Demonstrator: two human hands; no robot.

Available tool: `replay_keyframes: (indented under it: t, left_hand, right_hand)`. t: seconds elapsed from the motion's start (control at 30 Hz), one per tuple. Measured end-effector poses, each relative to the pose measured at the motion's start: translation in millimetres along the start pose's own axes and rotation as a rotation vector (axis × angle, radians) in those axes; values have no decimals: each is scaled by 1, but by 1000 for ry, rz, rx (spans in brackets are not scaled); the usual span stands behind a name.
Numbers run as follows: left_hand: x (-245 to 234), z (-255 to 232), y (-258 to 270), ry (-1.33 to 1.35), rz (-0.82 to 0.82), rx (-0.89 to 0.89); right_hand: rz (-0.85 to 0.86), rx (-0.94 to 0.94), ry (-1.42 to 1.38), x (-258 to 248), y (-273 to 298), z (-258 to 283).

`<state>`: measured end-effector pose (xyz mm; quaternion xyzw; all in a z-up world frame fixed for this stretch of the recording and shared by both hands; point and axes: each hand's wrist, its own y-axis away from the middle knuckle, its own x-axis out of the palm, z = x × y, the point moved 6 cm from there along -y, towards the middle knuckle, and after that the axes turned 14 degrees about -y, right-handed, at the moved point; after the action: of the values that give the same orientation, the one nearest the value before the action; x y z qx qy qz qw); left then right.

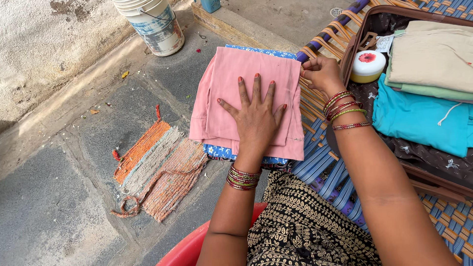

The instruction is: The person packs several folded items of clothing and a small white container with a floral design into a suitcase positioned on a woven cot.

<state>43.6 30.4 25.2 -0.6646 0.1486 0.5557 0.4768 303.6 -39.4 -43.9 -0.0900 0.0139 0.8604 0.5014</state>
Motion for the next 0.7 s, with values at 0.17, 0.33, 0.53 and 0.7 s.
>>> replay_keyframes:
  t: [0.17,0.33,0.53,0.7]
  left_hand:
    - [-1,0,0,0,6,-6]
    - [1,-1,0,-2,0,-2]
    - [2,-1,1,11,14,-1]
    - [0,0,1,12,7,-8]
  right_hand:
    - [68,46,-127,16,7,1]
    - [-89,-46,225,5,11,19]
    - [-204,-1,-9,-13,14,23]
    - [-207,57,-36,-13,7,12]
